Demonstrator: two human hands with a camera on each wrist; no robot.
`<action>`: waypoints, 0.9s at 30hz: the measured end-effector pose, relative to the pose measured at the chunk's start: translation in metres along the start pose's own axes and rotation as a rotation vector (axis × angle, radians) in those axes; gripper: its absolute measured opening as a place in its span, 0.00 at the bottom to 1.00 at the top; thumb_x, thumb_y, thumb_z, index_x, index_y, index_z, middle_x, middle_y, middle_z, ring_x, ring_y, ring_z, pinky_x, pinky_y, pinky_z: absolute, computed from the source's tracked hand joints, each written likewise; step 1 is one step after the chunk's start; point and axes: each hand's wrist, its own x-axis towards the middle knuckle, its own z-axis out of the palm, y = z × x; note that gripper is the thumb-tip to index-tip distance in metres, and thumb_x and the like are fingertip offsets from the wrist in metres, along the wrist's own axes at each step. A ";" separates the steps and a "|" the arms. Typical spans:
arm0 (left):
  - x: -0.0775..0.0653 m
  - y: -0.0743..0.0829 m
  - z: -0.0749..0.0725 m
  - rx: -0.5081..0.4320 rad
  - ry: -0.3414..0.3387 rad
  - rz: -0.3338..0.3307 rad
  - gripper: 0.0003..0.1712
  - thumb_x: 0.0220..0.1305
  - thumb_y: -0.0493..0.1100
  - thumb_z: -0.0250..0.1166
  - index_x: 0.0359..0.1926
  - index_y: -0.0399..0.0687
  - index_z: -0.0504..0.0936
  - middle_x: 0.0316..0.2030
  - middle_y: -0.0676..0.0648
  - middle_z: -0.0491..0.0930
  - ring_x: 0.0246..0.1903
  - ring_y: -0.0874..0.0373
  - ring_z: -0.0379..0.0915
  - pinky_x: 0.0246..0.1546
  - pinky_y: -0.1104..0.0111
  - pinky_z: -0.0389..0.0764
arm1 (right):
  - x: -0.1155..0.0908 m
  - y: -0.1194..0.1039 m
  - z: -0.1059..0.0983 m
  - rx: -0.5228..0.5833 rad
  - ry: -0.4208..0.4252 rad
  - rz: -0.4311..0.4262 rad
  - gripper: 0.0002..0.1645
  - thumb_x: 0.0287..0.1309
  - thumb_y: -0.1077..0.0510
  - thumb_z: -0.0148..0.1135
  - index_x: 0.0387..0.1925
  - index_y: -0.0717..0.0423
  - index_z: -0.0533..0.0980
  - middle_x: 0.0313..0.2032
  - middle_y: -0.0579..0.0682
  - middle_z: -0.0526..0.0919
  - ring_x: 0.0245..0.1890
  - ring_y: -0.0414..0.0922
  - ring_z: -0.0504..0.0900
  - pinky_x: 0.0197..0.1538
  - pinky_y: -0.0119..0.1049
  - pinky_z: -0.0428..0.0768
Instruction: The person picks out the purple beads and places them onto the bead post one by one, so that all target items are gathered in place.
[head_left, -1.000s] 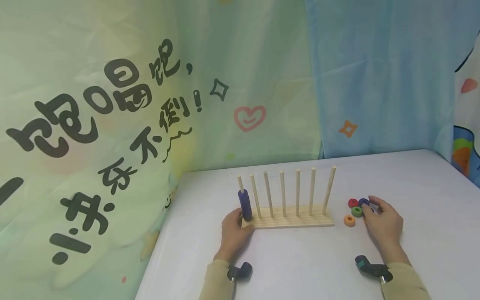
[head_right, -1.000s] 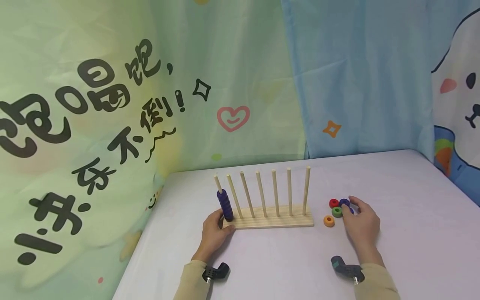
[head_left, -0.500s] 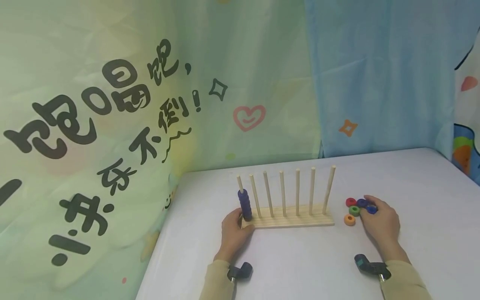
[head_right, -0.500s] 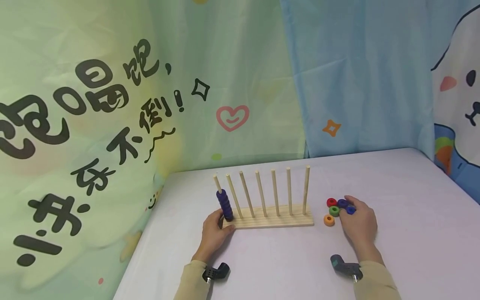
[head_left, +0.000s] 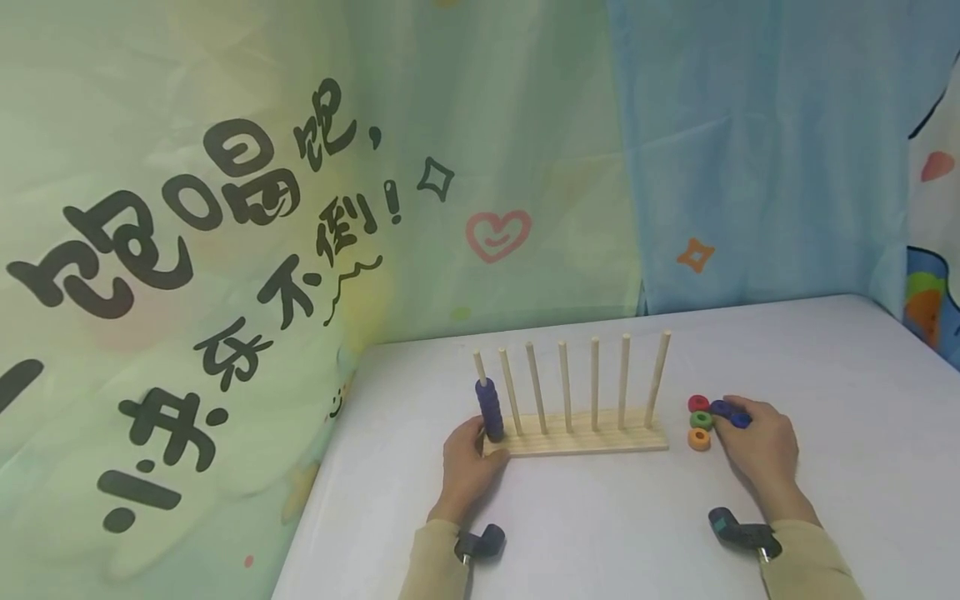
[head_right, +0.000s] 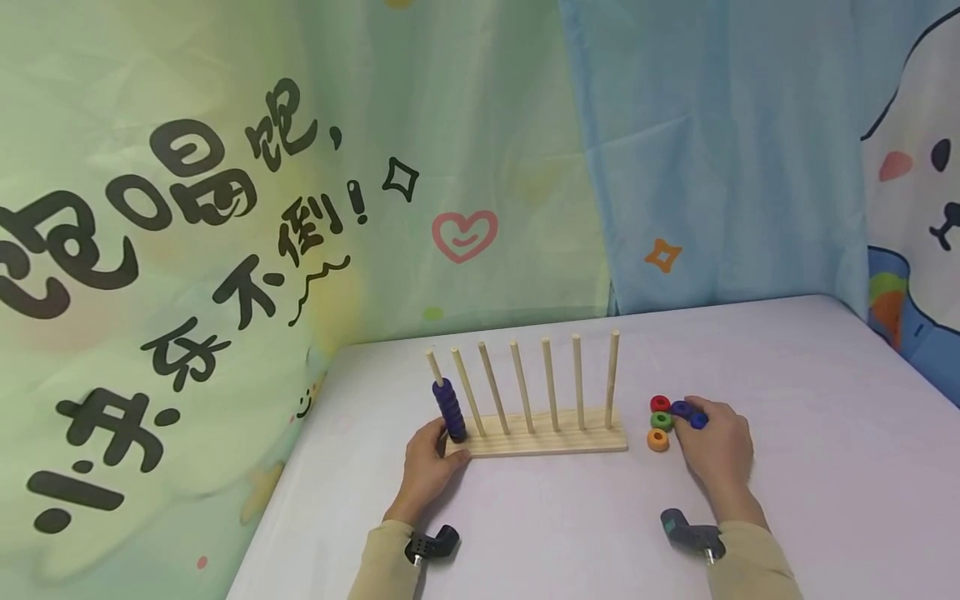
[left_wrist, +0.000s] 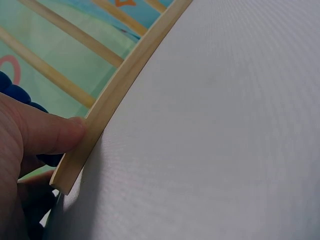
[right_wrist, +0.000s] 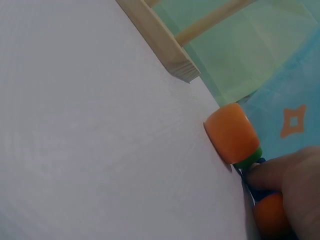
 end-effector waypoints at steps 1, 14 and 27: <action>0.000 0.000 0.000 0.000 0.000 -0.002 0.31 0.48 0.45 0.71 0.57 0.44 0.78 0.55 0.43 0.80 0.60 0.45 0.71 0.67 0.49 0.63 | 0.000 -0.001 0.000 0.001 -0.003 0.005 0.28 0.61 0.58 0.61 0.61 0.65 0.71 0.58 0.74 0.70 0.59 0.73 0.65 0.59 0.70 0.65; 0.001 -0.001 -0.002 -0.016 0.014 0.015 0.31 0.47 0.44 0.72 0.56 0.45 0.79 0.55 0.44 0.80 0.59 0.46 0.72 0.66 0.51 0.65 | -0.005 -0.013 -0.005 0.109 0.055 0.081 0.33 0.64 0.51 0.60 0.65 0.62 0.68 0.61 0.70 0.69 0.62 0.67 0.64 0.61 0.66 0.65; 0.001 0.000 -0.001 -0.009 0.005 0.011 0.31 0.47 0.44 0.71 0.56 0.45 0.79 0.55 0.43 0.80 0.60 0.45 0.71 0.66 0.49 0.64 | -0.018 -0.032 -0.013 0.067 0.075 -0.032 0.29 0.61 0.53 0.63 0.61 0.62 0.72 0.58 0.67 0.73 0.55 0.63 0.66 0.49 0.58 0.68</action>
